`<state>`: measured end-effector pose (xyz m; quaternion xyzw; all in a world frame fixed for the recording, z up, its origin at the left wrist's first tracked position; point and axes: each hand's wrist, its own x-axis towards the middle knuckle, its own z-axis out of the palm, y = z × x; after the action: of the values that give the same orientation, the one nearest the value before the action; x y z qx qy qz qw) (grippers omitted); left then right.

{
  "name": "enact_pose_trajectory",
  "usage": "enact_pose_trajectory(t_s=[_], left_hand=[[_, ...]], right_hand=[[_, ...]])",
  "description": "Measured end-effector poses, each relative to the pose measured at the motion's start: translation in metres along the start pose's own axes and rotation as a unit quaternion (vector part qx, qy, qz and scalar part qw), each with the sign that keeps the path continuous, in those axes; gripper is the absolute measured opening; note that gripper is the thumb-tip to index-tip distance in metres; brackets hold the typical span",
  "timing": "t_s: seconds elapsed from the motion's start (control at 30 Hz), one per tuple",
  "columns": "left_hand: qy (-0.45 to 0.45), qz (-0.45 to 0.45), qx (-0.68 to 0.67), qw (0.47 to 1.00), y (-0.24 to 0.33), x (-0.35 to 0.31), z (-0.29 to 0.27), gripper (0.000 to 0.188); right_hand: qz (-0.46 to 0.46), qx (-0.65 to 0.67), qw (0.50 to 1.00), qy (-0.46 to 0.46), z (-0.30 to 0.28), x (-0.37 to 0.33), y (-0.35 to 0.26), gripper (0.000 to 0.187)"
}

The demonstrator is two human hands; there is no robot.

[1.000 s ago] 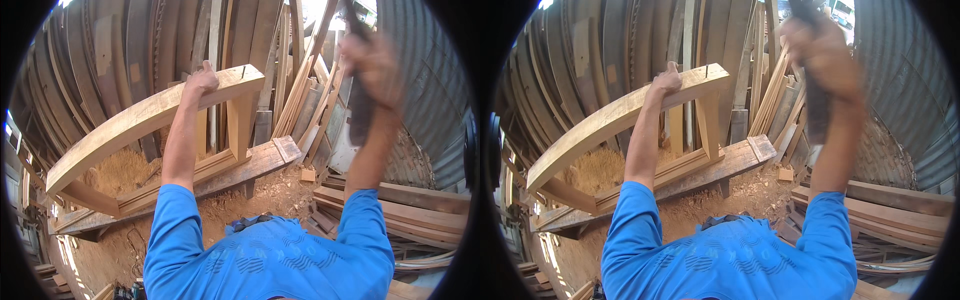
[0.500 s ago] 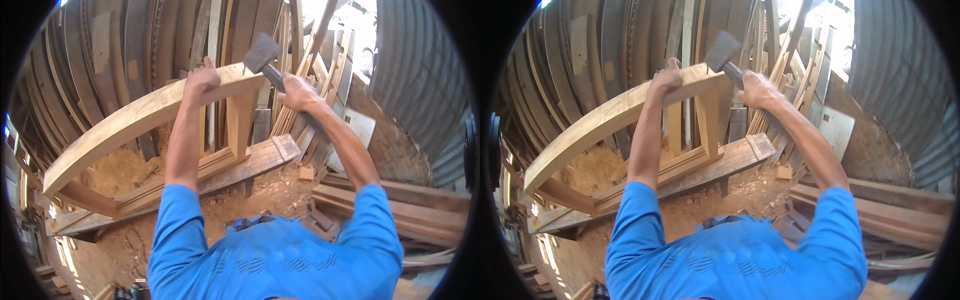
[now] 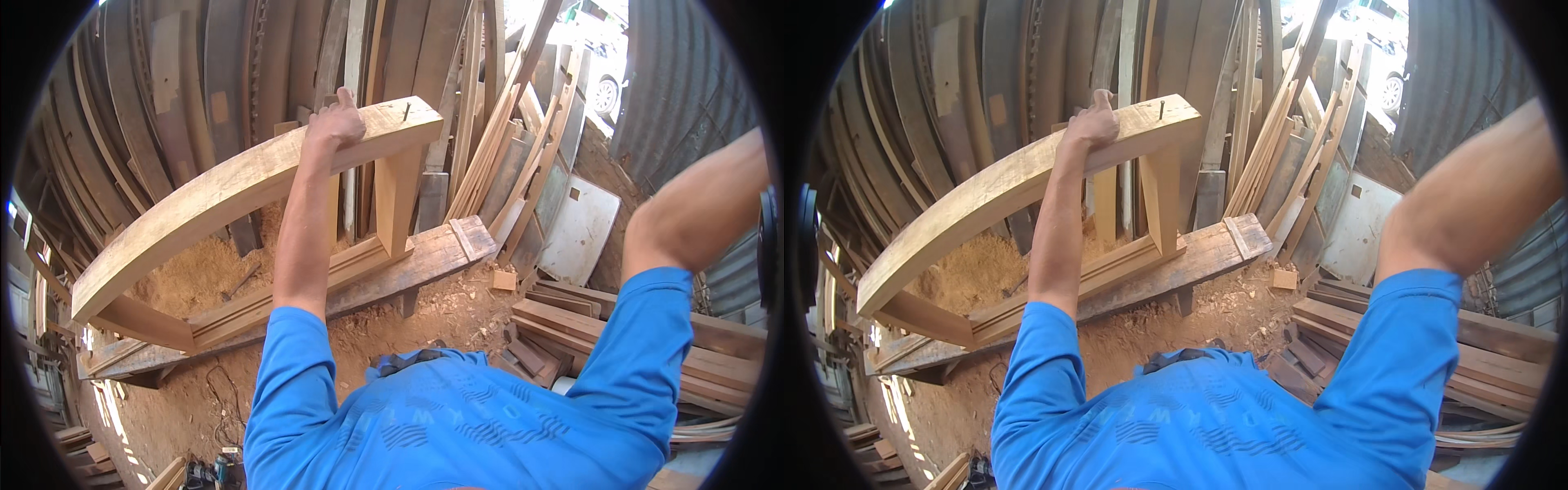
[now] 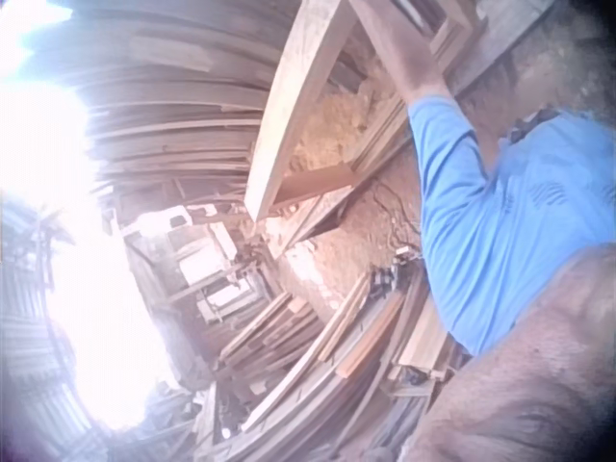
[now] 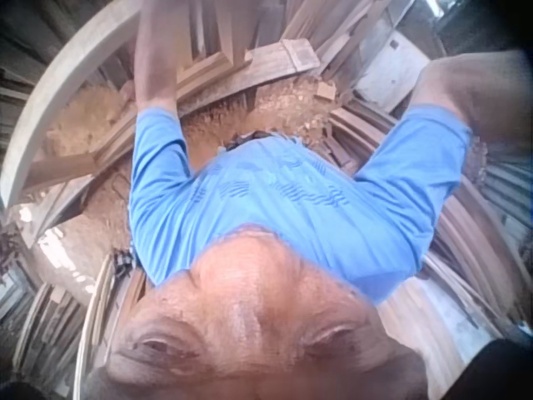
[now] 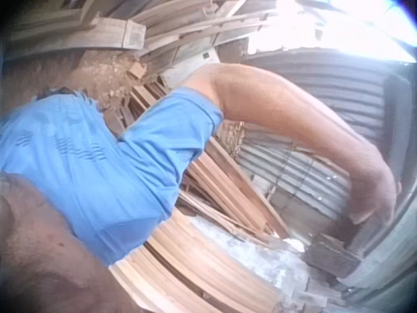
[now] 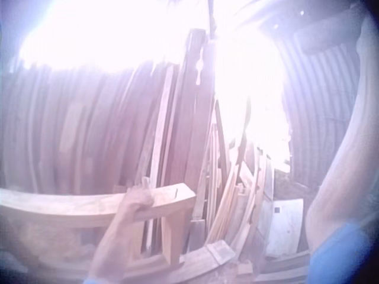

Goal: The person hammers nails into the corner joints of a curved wooden frame using a hammer, rotates the frame by hand to access different sides, and secures the assembly by driving in additional nails.

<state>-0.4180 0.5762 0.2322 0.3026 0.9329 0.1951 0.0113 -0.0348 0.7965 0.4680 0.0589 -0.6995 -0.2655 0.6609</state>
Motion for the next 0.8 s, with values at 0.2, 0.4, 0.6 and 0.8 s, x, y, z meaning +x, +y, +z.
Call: enact_pose_trajectory(t_s=[0.2,0.4,0.6,0.8], left_hand=[[0.008,0.001,0.004,1.0,0.003,0.003,0.002,0.054],[0.058,0.005,0.055,0.997,-0.037,0.02,0.04,0.054],[0.001,0.019,0.001,1.0,-0.01,0.024,0.004,0.062],[-0.026,0.03,0.006,0.999,-0.024,0.019,0.005,0.072]], right_hand=[[0.114,0.092,0.872,-0.467,0.125,-0.115,-0.094,0.03],[0.17,0.207,0.812,-0.519,0.167,-0.162,-0.138,0.042],[0.416,0.471,0.695,-0.349,0.041,-0.073,-0.117,0.041],[0.37,0.451,0.812,-0.02,0.005,-0.042,-0.108,0.017]])
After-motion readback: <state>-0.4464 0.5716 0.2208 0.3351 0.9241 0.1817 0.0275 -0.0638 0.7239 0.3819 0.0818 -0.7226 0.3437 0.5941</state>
